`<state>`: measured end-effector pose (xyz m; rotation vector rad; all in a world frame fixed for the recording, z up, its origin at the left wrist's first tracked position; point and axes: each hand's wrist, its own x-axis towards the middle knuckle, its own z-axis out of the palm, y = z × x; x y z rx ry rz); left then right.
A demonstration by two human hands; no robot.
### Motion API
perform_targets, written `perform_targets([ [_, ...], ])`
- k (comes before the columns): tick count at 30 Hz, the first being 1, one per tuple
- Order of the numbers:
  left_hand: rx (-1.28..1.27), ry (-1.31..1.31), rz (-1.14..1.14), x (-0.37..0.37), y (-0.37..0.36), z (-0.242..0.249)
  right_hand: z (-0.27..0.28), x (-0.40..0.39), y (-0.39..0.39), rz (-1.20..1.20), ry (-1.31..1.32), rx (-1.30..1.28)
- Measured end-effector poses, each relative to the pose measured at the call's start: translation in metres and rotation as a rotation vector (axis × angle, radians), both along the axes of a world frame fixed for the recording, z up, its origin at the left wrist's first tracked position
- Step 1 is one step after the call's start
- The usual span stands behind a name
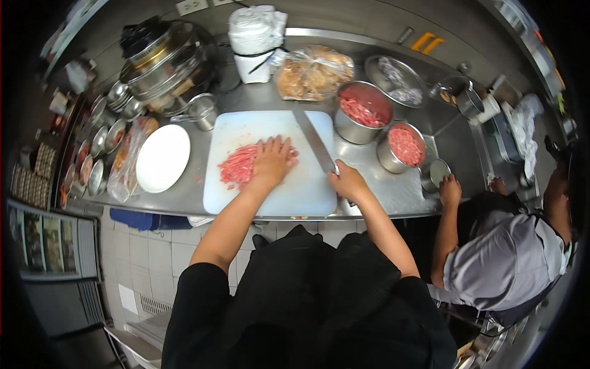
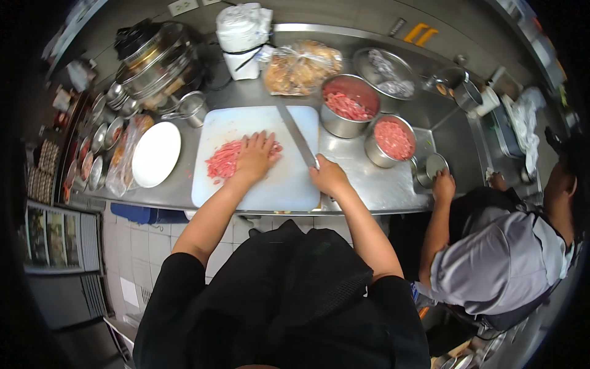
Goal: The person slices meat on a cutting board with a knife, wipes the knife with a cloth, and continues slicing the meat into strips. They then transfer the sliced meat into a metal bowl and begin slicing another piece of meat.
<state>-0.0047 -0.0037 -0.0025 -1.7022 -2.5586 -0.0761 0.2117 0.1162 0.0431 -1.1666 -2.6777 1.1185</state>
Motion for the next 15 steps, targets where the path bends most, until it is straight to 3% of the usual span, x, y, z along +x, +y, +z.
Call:
perform_targets([
  [5,0.235,-0.183,-0.004,0.018,-0.043,0.020,-0.002,0.000,-0.002,0.004,0.021,0.026],
  [11,0.284,-0.234,-0.003,0.002,-0.141,0.017,-0.007,0.001,0.001,-0.025,0.048,0.004],
  [15,0.279,-0.223,-0.031,-0.007,-0.149,0.018,0.011,-0.003,-0.006,-0.066,0.018,-0.086],
])
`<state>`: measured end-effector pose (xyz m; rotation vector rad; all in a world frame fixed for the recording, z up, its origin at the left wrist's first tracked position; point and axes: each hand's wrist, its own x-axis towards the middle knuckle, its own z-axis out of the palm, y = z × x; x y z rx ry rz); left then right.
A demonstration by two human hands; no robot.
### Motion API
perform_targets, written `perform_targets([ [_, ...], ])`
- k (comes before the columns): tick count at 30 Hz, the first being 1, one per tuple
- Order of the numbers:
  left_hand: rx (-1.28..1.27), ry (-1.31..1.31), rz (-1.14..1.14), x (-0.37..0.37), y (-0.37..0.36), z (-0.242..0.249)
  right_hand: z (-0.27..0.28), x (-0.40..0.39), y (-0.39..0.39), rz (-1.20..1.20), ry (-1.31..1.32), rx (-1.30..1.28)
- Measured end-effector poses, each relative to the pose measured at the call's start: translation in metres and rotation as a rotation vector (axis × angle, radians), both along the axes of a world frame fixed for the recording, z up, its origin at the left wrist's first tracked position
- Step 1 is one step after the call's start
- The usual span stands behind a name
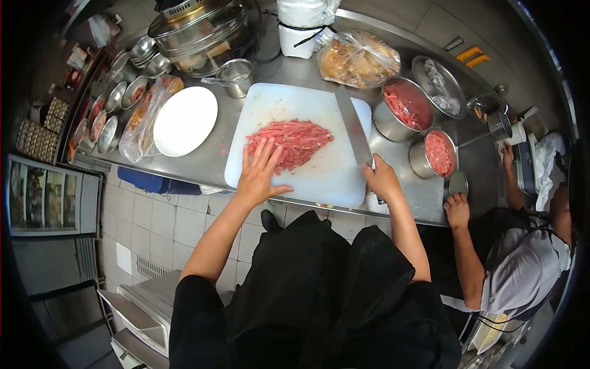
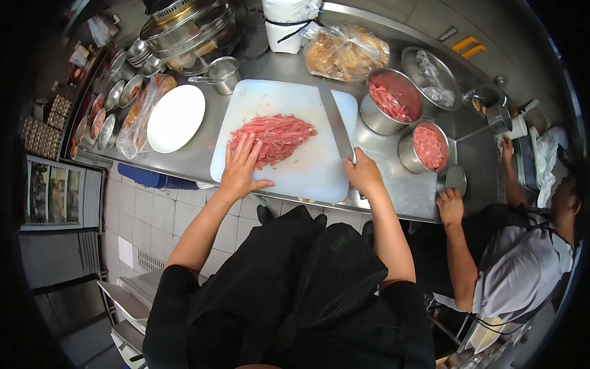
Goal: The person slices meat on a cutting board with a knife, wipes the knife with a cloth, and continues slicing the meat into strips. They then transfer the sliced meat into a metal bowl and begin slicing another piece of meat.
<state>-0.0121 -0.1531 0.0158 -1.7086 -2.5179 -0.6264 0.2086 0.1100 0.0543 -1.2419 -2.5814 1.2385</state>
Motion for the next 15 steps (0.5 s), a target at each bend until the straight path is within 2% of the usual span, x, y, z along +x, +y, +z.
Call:
perform_targets([
  [4,0.049,0.082,0.023,-0.030,0.027,-0.013,0.009,-0.004,-0.004,-0.016,-0.055,0.010],
  [6,-0.012,0.161,0.021,-0.043,0.036,-0.016,0.006,-0.004,-0.005,-0.055,-0.033,-0.021],
  [9,-0.007,0.174,0.020,-0.044,0.035,-0.020,-0.021,0.000,0.003,-0.040,0.045,0.081],
  [10,-0.001,0.175,0.003,-0.039,0.035,-0.010,-0.024,0.000,0.003,-0.058,0.045,0.086],
  [12,0.024,0.012,0.013,-0.026,0.037,0.008,-0.026,0.000,0.002,-0.033,-0.004,0.149],
  [15,0.122,0.060,-0.034,-0.021,0.060,-0.007,-0.022,-0.004,-0.004,-0.054,-0.058,0.162],
])
